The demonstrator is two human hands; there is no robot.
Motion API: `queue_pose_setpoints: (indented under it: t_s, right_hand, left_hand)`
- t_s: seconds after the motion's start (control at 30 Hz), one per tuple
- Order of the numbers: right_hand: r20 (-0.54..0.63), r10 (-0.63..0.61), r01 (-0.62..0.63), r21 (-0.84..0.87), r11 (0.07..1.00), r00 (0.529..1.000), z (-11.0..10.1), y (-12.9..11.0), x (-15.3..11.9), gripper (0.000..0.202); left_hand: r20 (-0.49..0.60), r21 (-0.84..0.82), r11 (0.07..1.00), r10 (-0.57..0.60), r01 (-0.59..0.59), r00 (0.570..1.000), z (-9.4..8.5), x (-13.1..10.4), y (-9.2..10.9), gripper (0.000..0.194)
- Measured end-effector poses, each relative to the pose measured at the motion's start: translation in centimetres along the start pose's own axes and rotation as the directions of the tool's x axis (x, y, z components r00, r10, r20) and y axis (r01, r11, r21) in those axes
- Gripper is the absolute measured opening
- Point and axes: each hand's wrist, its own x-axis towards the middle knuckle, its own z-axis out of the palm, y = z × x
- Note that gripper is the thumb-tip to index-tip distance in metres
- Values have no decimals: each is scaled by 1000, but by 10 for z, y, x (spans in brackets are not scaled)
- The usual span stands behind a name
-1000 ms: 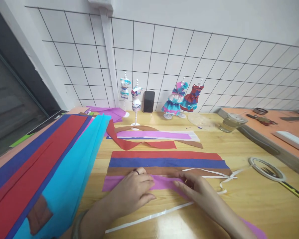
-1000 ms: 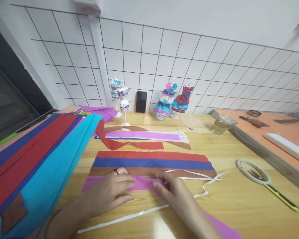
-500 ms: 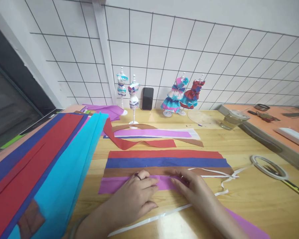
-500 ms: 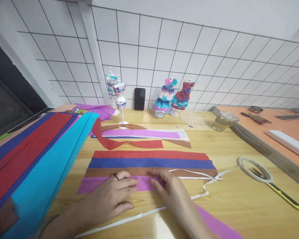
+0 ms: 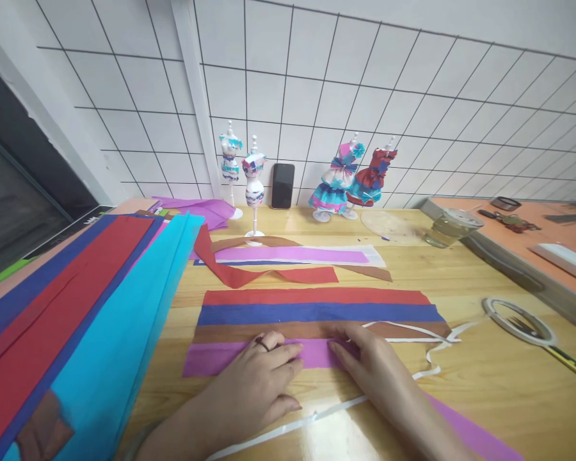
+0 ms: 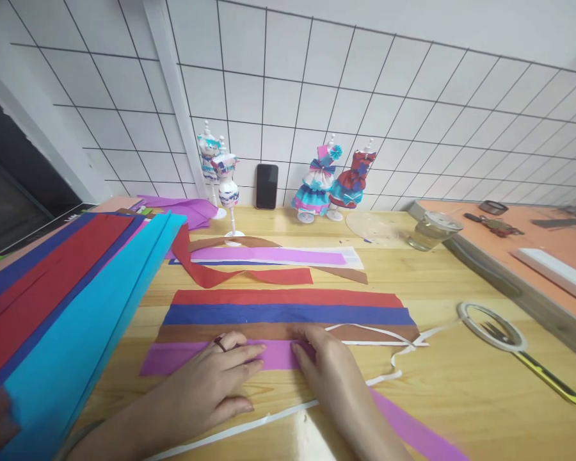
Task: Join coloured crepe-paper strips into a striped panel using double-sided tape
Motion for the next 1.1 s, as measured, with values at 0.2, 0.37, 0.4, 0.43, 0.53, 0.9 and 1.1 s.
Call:
queue_pose_setpoints:
  t_s: [0.2,0.37,0.4,0.43,0.53,0.9,1.1]
  right_hand:
    - [-18,-6,5,-53,999,1000,0,2,0,28]
    - [-34,-15,12,-91,996,999,0,4,-2,30]
    - [-36,-15,11,-110,994,999,0,4,-2,30]
    - [-36,-15,11,-130,991,999,0,4,-2,31]
    - [-32,-17,11,-173,985,999,0,4,-1,32]
    - [-25,-4,-1,-196,981,1000,1,3,2,32]
    - [-17,45,-48,-215,975,999,0,4,3,35]
  left_hand:
    - [20,0,1000,-7,7,1000,0,-1,0,36]
    - [28,3,1000,-3,3,1000,-1,0,0,36]
    - [32,2,1000,-6,6,999,-1,0,0,36]
    - [36,-2,1000,-10,10,999,-2,0,1,36]
    - [37,-15,1000,-17,18,999,-2,0,1,37]
    - [58,-10,1000,-27,28,998,0,1,-1,38]
    - [59,-11,1000,-28,29,998,-1,2,-1,35]
